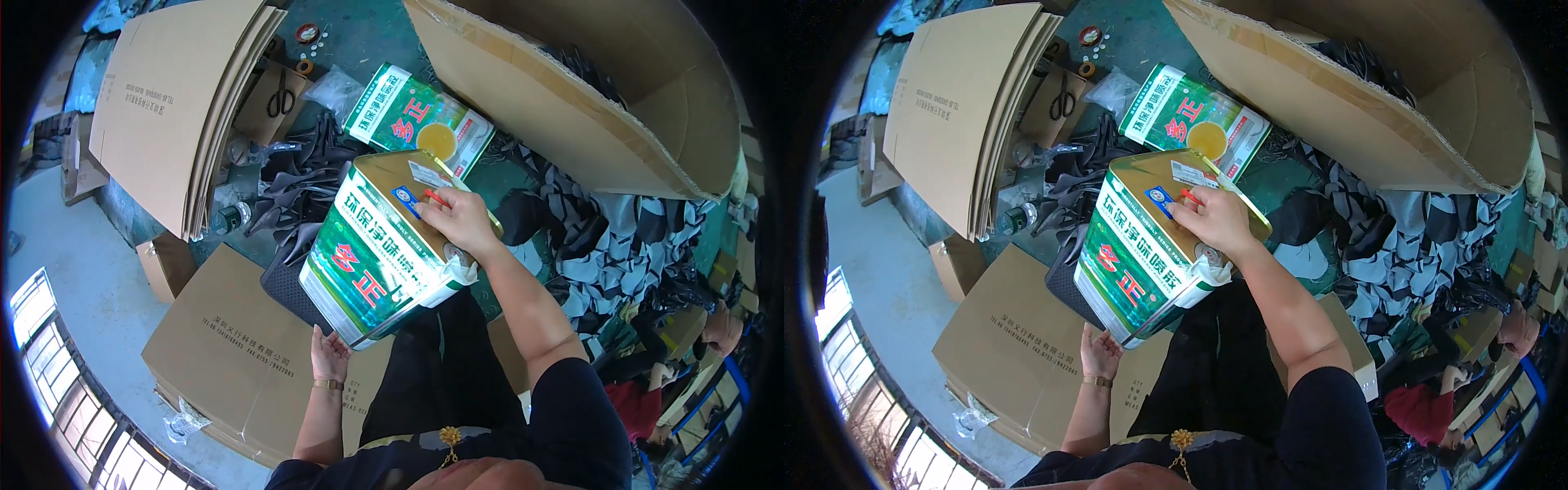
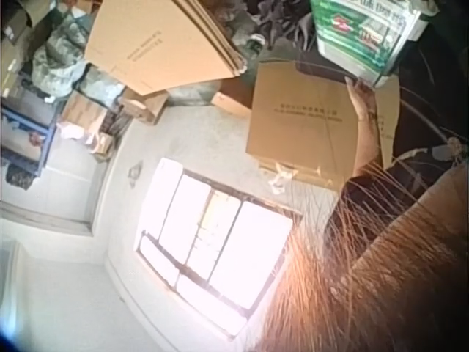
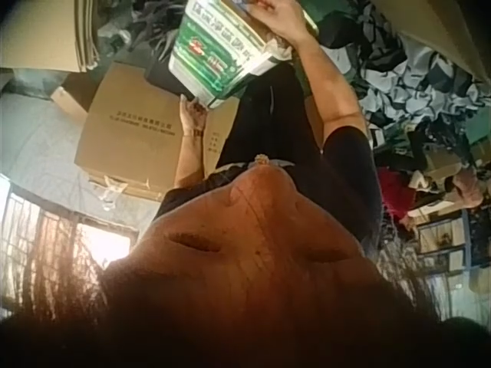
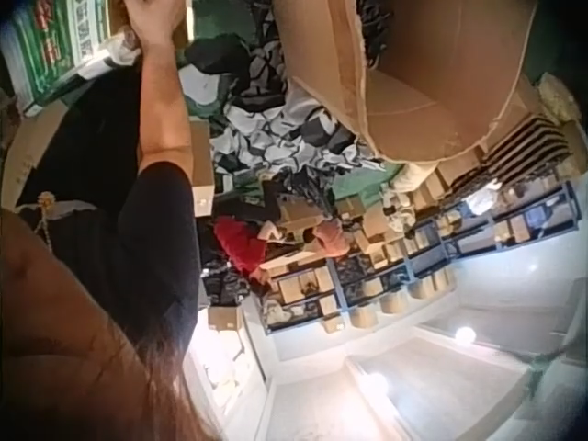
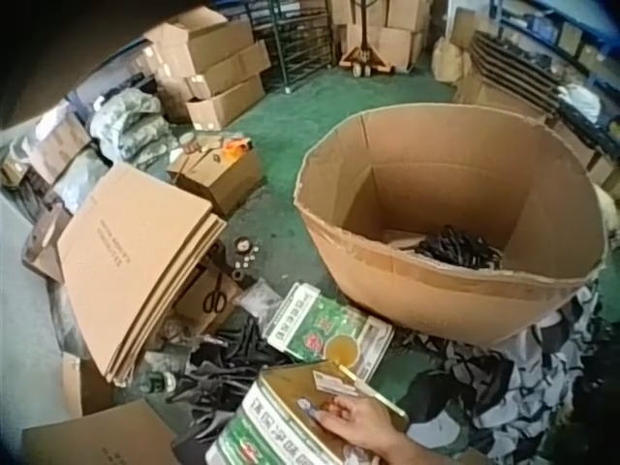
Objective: Sorting and organizing shoe manufacturing materials, including uppers, small components, and adhesive containers on a factory floor.
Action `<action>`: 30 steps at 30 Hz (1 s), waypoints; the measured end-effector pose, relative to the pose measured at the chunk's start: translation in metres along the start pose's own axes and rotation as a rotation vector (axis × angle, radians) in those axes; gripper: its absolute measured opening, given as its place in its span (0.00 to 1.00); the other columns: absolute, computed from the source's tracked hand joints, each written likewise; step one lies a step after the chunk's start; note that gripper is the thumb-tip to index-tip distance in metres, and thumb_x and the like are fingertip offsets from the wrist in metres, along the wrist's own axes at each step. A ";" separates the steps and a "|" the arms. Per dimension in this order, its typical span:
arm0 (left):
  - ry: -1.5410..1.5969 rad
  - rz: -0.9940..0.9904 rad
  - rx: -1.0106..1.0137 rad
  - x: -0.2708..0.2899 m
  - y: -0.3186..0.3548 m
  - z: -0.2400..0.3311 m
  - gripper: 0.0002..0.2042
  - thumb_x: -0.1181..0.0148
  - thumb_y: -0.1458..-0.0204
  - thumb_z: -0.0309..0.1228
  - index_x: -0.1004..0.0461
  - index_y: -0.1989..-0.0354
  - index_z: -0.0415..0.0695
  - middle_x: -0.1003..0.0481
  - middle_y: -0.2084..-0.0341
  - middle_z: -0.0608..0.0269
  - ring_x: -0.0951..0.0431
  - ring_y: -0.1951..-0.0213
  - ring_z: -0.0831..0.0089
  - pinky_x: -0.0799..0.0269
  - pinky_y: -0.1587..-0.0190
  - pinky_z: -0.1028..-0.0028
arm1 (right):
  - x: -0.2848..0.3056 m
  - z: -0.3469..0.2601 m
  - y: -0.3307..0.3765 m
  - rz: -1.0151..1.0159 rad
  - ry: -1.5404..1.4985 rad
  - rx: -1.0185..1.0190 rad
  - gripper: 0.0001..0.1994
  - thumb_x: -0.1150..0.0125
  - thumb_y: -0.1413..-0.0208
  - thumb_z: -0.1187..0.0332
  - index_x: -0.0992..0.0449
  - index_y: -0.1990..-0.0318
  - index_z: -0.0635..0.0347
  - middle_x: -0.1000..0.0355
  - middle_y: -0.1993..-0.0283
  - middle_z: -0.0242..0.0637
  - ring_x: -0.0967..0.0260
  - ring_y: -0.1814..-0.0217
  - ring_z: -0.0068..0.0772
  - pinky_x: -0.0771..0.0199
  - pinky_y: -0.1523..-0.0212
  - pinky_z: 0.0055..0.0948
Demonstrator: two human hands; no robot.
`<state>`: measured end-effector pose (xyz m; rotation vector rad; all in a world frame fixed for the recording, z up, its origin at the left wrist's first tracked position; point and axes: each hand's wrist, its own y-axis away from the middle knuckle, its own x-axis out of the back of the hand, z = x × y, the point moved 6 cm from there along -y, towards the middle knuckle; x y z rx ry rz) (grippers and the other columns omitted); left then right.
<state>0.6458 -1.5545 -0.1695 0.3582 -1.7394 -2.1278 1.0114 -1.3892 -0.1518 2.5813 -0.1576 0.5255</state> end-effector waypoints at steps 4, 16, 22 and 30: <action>0.001 0.026 0.009 -0.003 0.005 0.000 0.33 0.58 0.53 0.59 0.31 0.62 0.35 0.31 0.76 0.63 0.32 0.72 0.73 0.36 0.63 0.74 | 0.001 0.001 0.000 0.017 -0.032 0.012 0.20 0.41 0.60 0.49 0.27 0.78 0.60 0.33 0.84 0.38 0.34 0.81 0.34 0.37 0.78 0.31; -0.031 0.022 0.006 -0.001 0.009 0.002 0.30 0.58 0.52 0.59 0.31 0.65 0.38 0.33 0.78 0.66 0.35 0.73 0.74 0.38 0.64 0.75 | 0.006 -0.005 -0.001 0.008 0.020 -0.004 0.21 0.42 0.60 0.48 0.26 0.77 0.61 0.31 0.82 0.40 0.32 0.79 0.37 0.35 0.76 0.32; -0.011 0.038 0.006 -0.002 0.012 0.003 0.30 0.58 0.52 0.58 0.31 0.66 0.38 0.33 0.78 0.65 0.34 0.73 0.74 0.36 0.64 0.75 | 0.008 -0.007 0.000 0.019 0.019 0.018 0.21 0.42 0.60 0.48 0.25 0.76 0.61 0.31 0.82 0.41 0.32 0.78 0.37 0.35 0.75 0.32; -0.006 0.061 0.010 0.000 0.010 0.000 0.31 0.58 0.52 0.59 0.32 0.64 0.37 0.33 0.76 0.64 0.33 0.72 0.73 0.36 0.64 0.74 | 0.008 -0.013 0.003 -0.011 0.018 0.016 0.17 0.40 0.59 0.55 0.25 0.74 0.62 0.33 0.83 0.35 0.35 0.80 0.25 0.37 0.77 0.26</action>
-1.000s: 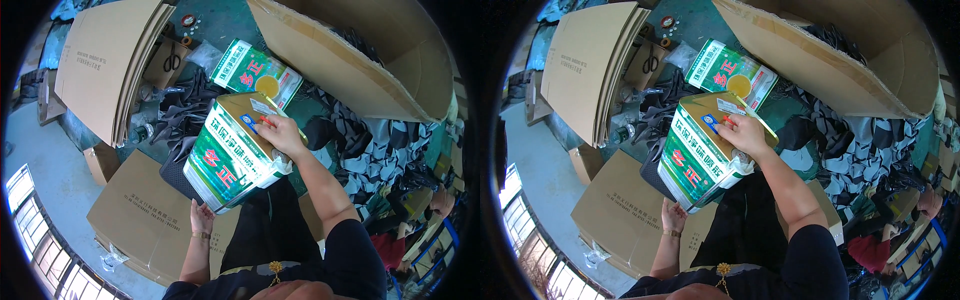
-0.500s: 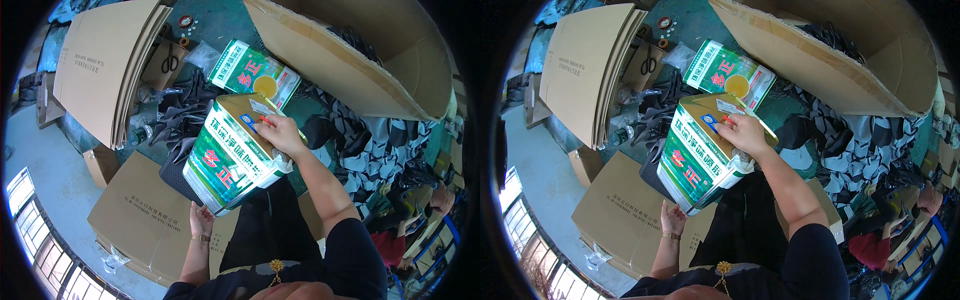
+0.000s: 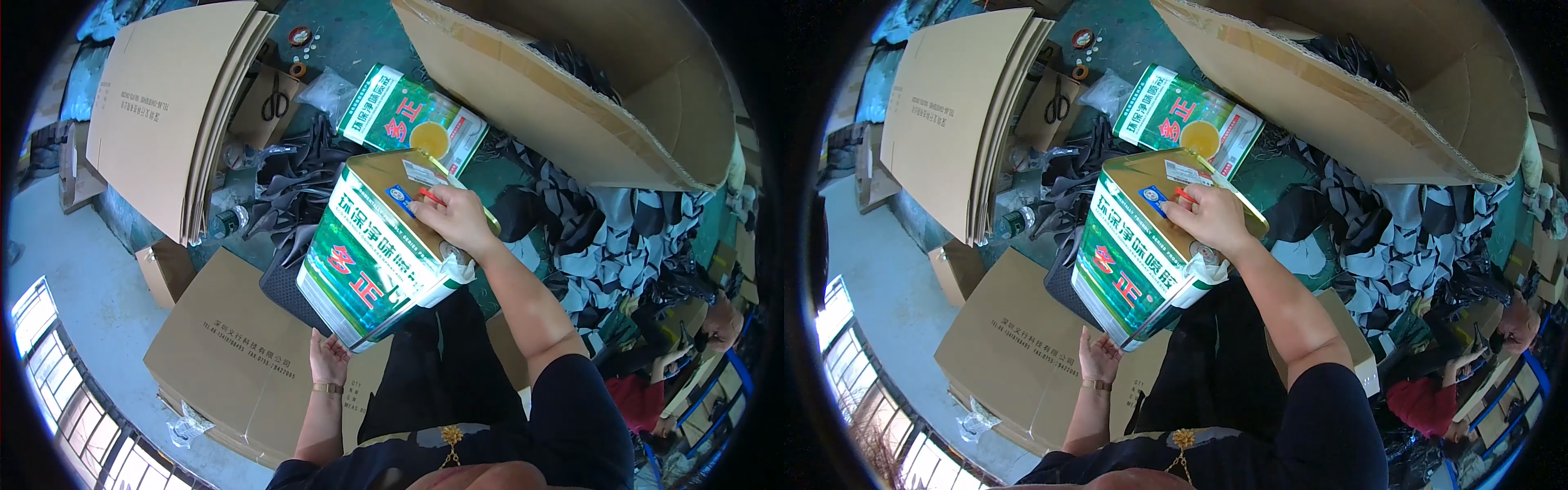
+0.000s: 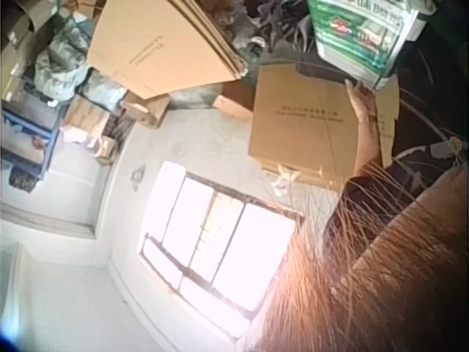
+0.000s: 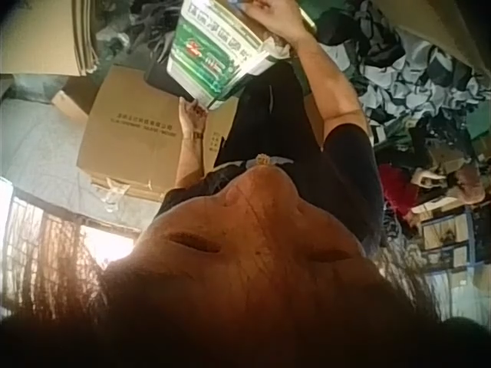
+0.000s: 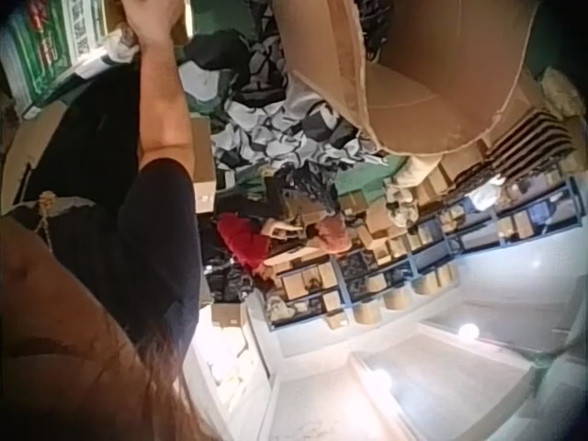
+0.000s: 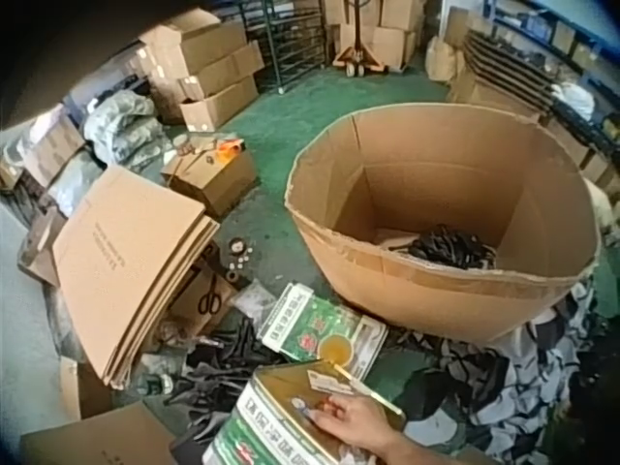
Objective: Sorting and organizing shoe manufacturing materials, including uppers, small components, and adhesive containers on a factory floor.
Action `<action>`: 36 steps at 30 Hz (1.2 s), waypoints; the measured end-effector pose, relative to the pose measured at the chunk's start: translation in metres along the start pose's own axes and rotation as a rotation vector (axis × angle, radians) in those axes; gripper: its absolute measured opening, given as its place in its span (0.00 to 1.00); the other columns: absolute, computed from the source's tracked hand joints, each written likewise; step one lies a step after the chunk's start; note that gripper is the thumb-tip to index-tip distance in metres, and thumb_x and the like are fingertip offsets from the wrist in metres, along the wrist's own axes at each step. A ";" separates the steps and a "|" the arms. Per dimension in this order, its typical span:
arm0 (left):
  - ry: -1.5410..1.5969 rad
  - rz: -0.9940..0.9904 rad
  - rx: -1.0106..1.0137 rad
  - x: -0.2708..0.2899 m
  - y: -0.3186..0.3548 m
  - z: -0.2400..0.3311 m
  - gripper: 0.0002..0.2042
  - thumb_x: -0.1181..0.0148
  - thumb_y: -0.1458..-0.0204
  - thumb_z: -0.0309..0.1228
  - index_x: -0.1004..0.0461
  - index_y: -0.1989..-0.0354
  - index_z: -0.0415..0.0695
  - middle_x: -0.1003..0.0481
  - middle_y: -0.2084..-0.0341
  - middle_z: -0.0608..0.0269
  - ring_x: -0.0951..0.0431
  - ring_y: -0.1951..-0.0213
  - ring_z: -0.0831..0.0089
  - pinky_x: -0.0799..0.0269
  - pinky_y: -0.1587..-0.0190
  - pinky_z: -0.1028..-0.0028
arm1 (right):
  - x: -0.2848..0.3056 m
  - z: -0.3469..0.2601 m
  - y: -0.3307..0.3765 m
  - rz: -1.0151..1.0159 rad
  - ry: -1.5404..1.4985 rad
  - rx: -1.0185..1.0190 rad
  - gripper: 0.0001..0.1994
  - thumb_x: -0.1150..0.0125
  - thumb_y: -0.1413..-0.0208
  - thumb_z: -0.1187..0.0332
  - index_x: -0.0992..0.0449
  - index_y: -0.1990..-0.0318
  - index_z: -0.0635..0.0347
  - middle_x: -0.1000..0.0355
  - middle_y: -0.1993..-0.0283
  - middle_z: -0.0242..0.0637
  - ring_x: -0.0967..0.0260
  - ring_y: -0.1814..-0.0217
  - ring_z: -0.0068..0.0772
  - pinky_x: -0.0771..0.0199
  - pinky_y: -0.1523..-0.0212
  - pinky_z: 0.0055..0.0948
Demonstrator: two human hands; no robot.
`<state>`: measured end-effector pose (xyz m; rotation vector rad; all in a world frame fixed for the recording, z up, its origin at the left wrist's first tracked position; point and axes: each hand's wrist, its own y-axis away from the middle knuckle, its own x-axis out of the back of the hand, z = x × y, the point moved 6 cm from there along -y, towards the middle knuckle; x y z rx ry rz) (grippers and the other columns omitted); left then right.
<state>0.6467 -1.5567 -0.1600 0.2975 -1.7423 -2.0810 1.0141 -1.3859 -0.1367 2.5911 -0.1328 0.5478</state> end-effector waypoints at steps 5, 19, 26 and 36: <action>0.000 -0.028 -0.005 -0.003 -0.001 -0.004 0.31 0.57 0.53 0.59 0.32 0.64 0.37 0.33 0.76 0.63 0.33 0.72 0.72 0.36 0.63 0.74 | -0.003 0.007 0.001 0.027 -0.044 0.019 0.17 0.39 0.61 0.52 0.27 0.79 0.59 0.32 0.84 0.33 0.33 0.81 0.30 0.37 0.78 0.29; 0.076 -0.088 0.031 -0.010 -0.005 -0.016 0.31 0.54 0.55 0.59 0.33 0.67 0.36 0.33 0.75 0.61 0.34 0.71 0.69 0.35 0.64 0.72 | 0.003 -0.001 0.009 0.026 -0.057 0.088 0.16 0.38 0.60 0.55 0.31 0.84 0.57 0.34 0.87 0.30 0.37 0.86 0.28 0.41 0.82 0.28; 0.102 -0.060 0.045 -0.006 -0.013 -0.023 0.30 0.54 0.55 0.59 0.33 0.69 0.37 0.32 0.76 0.61 0.33 0.71 0.68 0.35 0.65 0.71 | 0.010 -0.026 0.019 0.039 -0.028 0.214 0.14 0.37 0.58 0.62 0.33 0.83 0.61 0.38 0.88 0.28 0.45 0.88 0.15 0.48 0.86 0.21; 0.102 -0.027 0.059 -0.005 -0.021 -0.032 0.33 0.56 0.55 0.61 0.32 0.67 0.35 0.32 0.75 0.60 0.33 0.72 0.70 0.35 0.64 0.72 | 0.013 -0.037 0.029 0.071 0.042 0.301 0.14 0.37 0.61 0.60 0.33 0.84 0.58 0.36 0.87 0.30 0.40 0.88 0.27 0.44 0.85 0.28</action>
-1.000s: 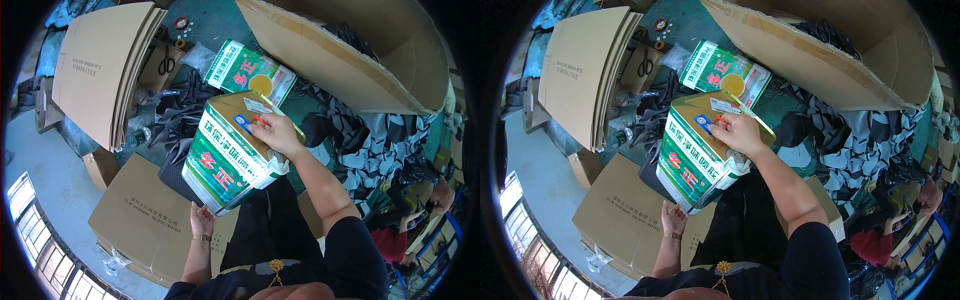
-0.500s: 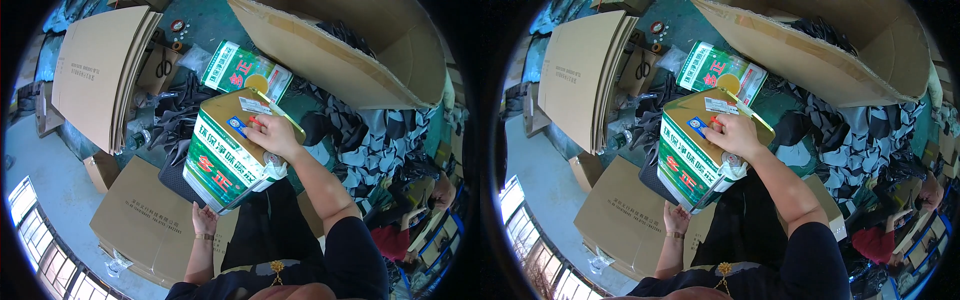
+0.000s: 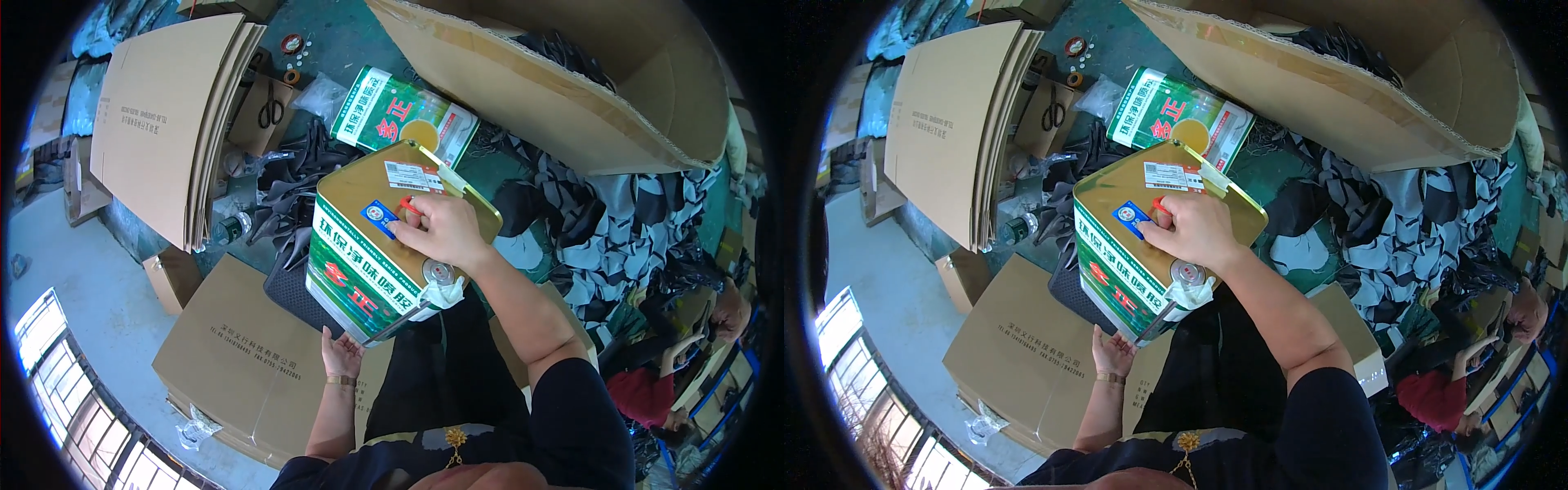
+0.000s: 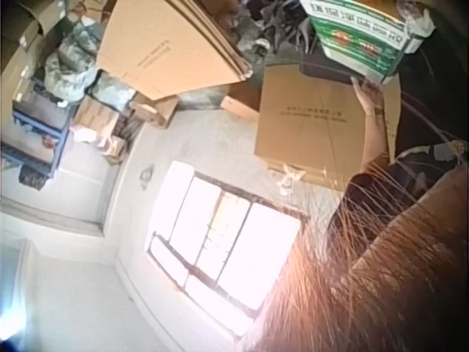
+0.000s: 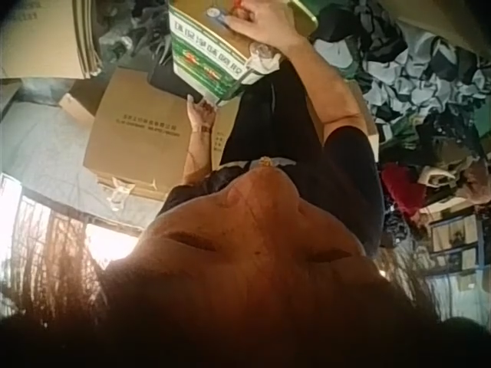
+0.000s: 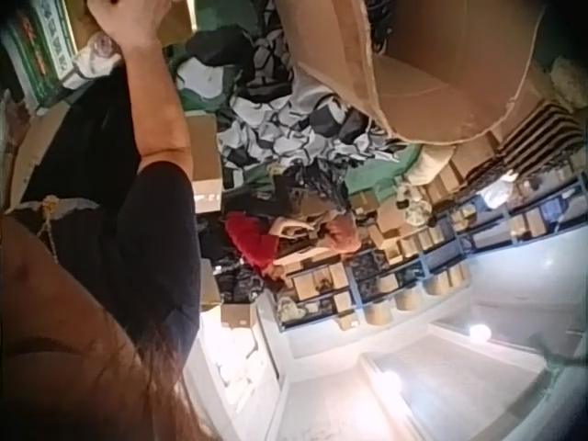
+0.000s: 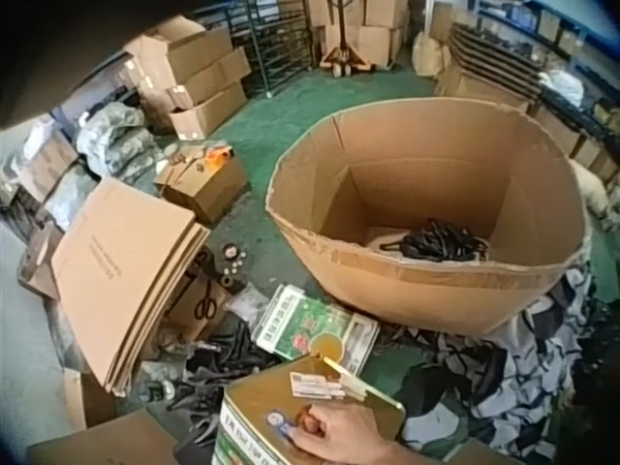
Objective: Sorting and organizing shoe manufacturing materials, including uppers, small components, and adhesive containers on a factory floor.
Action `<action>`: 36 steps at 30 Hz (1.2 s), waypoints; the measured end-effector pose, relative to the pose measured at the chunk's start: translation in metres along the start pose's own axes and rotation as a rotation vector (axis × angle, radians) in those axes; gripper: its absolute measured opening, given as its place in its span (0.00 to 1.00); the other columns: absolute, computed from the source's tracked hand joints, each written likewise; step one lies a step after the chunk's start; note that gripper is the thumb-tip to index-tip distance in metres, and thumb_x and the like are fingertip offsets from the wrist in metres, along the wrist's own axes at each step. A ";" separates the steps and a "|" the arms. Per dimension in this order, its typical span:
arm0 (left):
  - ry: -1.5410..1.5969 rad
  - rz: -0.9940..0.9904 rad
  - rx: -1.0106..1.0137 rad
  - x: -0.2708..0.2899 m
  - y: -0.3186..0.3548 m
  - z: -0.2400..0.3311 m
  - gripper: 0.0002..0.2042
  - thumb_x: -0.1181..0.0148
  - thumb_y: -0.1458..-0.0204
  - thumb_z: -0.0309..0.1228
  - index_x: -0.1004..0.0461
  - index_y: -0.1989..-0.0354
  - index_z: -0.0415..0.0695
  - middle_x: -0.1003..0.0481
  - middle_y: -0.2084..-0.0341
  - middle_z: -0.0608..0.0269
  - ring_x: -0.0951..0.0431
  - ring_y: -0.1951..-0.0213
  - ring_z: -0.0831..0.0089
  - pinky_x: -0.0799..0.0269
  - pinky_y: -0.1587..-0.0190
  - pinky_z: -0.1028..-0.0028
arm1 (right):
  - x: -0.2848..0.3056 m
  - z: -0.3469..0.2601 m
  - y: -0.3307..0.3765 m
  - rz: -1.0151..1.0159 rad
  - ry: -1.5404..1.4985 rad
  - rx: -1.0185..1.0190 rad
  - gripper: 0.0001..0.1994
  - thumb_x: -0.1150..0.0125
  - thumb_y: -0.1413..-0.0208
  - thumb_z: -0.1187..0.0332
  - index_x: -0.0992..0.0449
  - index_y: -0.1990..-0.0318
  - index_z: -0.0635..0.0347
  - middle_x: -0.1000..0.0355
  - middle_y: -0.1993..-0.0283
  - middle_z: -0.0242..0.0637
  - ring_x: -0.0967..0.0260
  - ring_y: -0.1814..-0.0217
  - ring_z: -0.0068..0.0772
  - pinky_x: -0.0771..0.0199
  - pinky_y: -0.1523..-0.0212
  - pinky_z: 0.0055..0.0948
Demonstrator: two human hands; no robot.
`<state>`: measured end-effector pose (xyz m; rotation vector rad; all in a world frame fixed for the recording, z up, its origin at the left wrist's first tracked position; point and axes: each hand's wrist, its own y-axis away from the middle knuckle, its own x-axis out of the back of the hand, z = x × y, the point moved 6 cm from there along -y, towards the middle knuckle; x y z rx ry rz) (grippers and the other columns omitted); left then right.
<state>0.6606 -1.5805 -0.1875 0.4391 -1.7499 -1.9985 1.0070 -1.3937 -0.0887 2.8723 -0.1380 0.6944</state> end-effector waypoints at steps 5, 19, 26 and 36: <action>-0.004 0.000 0.010 0.007 -0.011 -0.005 0.35 0.54 0.57 0.62 0.33 0.66 0.33 0.32 0.73 0.58 0.31 0.69 0.66 0.33 0.62 0.70 | -0.004 -0.003 0.004 -0.049 0.034 -0.033 0.15 0.37 0.62 0.57 0.32 0.85 0.56 0.35 0.86 0.29 0.37 0.86 0.30 0.41 0.84 0.30; -0.004 -0.024 0.035 -0.013 -0.032 -0.010 0.36 0.59 0.55 0.63 0.31 0.64 0.34 0.28 0.70 0.59 0.30 0.66 0.68 0.36 0.59 0.73 | 0.002 -0.018 0.010 -0.024 0.077 -0.021 0.15 0.40 0.62 0.56 0.32 0.86 0.55 0.34 0.87 0.29 0.34 0.85 0.32 0.37 0.83 0.31; -0.023 -0.016 0.035 -0.023 -0.038 -0.006 0.35 0.57 0.56 0.62 0.31 0.65 0.35 0.28 0.71 0.59 0.30 0.66 0.69 0.35 0.59 0.72 | 0.012 -0.050 0.022 -0.076 0.097 0.059 0.15 0.40 0.62 0.56 0.34 0.85 0.56 0.34 0.86 0.29 0.34 0.84 0.33 0.38 0.83 0.31; -0.140 -0.315 -0.057 -0.035 -0.069 -0.007 0.34 0.64 0.52 0.61 0.37 0.48 0.42 0.31 0.54 0.57 0.33 0.52 0.63 0.39 0.49 0.67 | 0.053 -0.083 0.118 -0.222 0.101 -0.088 0.15 0.40 0.60 0.56 0.37 0.84 0.53 0.37 0.86 0.31 0.34 0.83 0.36 0.38 0.82 0.32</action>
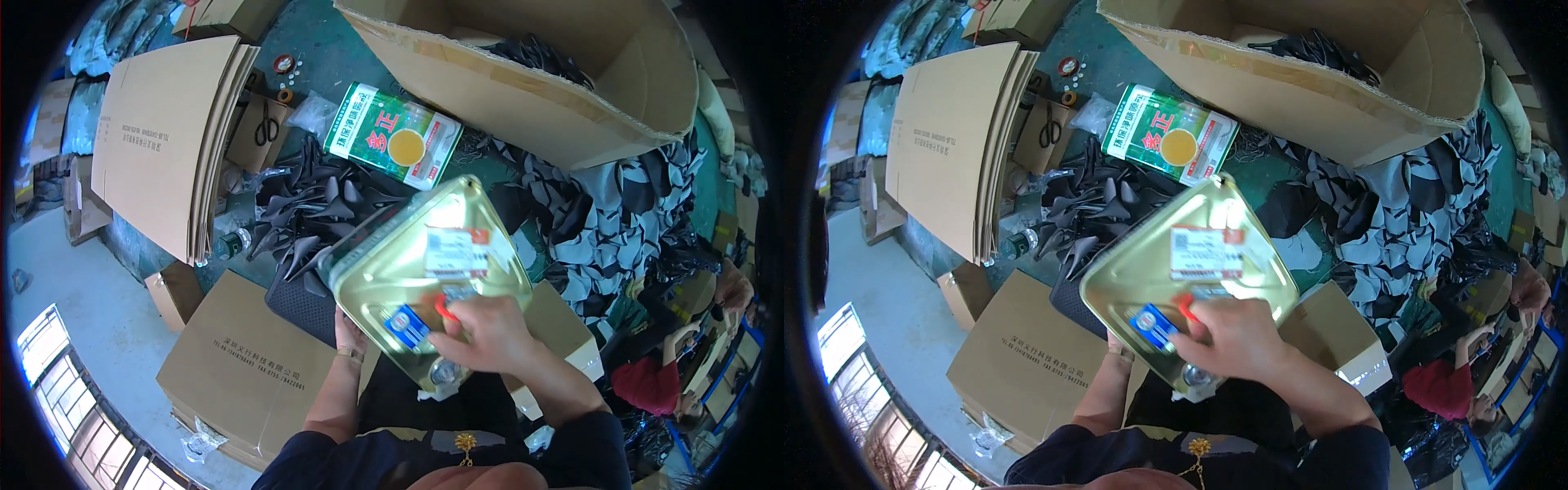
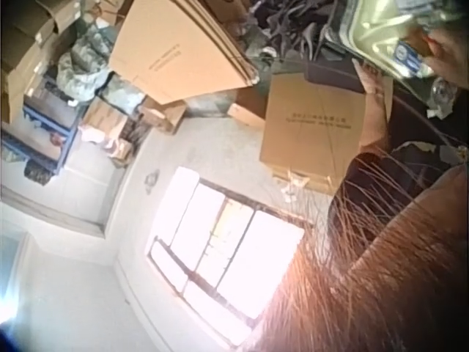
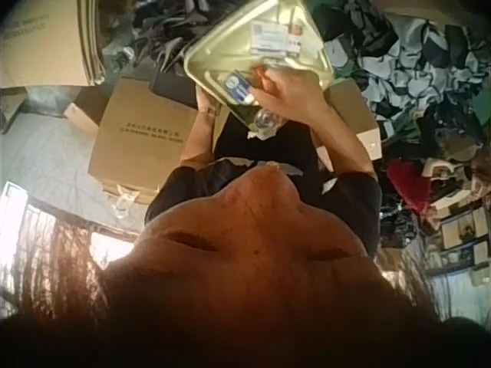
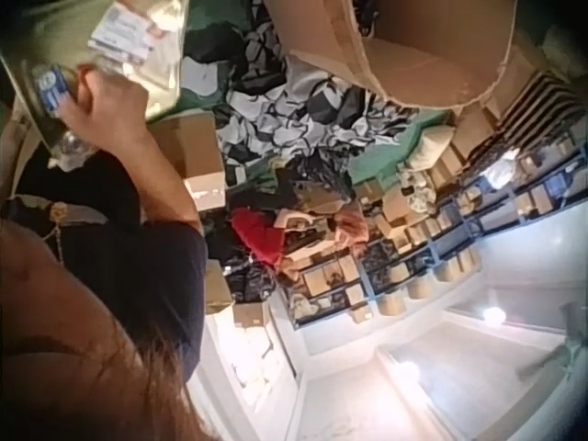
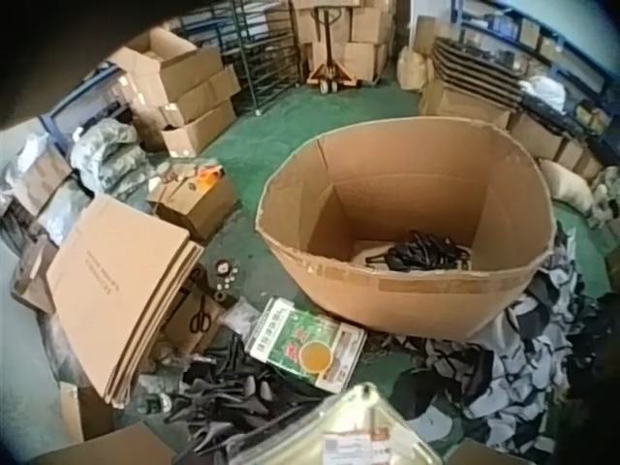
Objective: Sorting and organizing shoe manufacturing materials, including uppers, small components, and adhesive containers on a factory floor.
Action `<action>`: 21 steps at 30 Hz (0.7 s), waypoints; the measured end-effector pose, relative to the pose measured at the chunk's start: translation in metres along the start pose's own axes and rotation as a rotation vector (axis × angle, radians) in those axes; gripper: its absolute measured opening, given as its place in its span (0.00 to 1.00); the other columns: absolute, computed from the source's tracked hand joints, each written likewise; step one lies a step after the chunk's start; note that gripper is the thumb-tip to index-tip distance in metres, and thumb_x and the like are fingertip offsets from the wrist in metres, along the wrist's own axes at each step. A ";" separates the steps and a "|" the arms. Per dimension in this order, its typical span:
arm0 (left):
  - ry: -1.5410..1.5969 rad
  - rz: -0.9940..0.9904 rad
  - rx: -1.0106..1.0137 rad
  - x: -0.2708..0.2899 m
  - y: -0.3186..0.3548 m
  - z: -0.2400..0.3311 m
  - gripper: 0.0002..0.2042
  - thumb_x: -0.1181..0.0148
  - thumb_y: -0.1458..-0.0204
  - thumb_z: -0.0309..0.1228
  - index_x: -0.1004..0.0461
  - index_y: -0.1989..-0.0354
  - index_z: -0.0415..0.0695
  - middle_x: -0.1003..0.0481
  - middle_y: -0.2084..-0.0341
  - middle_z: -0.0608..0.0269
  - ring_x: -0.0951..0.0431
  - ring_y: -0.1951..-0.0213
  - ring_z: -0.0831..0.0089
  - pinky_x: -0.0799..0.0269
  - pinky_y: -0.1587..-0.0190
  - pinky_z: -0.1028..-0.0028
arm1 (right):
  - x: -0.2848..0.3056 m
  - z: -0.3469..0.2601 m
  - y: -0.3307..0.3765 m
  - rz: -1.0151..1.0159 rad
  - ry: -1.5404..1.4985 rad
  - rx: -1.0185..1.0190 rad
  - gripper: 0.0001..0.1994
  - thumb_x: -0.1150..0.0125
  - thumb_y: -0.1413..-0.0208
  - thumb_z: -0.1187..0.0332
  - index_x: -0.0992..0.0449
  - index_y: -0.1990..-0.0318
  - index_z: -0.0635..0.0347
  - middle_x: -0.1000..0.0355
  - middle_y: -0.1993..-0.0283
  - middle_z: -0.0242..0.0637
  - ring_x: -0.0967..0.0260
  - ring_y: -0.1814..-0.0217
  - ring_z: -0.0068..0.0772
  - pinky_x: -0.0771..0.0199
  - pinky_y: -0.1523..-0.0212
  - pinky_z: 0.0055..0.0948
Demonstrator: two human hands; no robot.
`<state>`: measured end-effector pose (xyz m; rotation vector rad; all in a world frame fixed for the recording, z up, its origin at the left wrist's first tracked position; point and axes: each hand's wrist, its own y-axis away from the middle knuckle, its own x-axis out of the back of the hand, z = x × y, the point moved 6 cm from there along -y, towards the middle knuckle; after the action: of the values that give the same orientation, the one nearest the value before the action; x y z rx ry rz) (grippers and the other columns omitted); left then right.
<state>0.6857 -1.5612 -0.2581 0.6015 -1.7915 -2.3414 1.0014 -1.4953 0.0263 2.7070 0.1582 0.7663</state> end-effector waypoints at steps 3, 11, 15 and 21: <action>-0.068 -0.051 0.032 -0.030 0.009 -0.014 0.30 0.66 0.47 0.55 0.39 0.47 0.41 0.33 0.52 0.56 0.35 0.48 0.63 0.42 0.45 0.66 | 0.001 0.004 0.044 -0.100 -0.055 -0.112 0.15 0.39 0.60 0.57 0.36 0.83 0.54 0.38 0.85 0.33 0.35 0.82 0.36 0.37 0.81 0.31; -0.275 -0.175 0.254 -0.009 -0.044 -0.136 0.31 0.64 0.50 0.61 0.29 0.62 0.43 0.26 0.68 0.61 0.29 0.64 0.69 0.39 0.57 0.69 | -0.018 0.045 0.140 -0.099 -0.156 -0.422 0.16 0.35 0.62 0.59 0.36 0.86 0.56 0.40 0.89 0.33 0.40 0.87 0.31 0.42 0.84 0.28; -0.616 -0.100 0.178 -0.007 -0.050 -0.175 0.31 0.63 0.52 0.61 0.31 0.54 0.46 0.30 0.62 0.63 0.38 0.53 0.72 0.48 0.49 0.68 | -0.045 0.076 0.166 0.016 -0.237 -0.452 0.13 0.34 0.64 0.65 0.34 0.84 0.59 0.48 0.90 0.28 0.52 0.88 0.19 0.52 0.86 0.22; -0.984 -0.170 0.089 -0.029 0.000 -0.174 0.15 0.49 0.49 0.42 0.33 0.56 0.48 0.31 0.68 0.73 0.34 0.65 0.82 0.40 0.65 0.79 | -0.088 0.172 0.195 0.059 -0.048 -0.563 0.18 0.40 0.61 0.52 0.33 0.81 0.57 0.36 0.85 0.38 0.34 0.78 0.41 0.37 0.77 0.37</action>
<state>0.7801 -1.7068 -0.2887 -0.5482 -2.2260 -2.9528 1.0213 -1.7429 -0.0899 2.1969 -0.1325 0.6427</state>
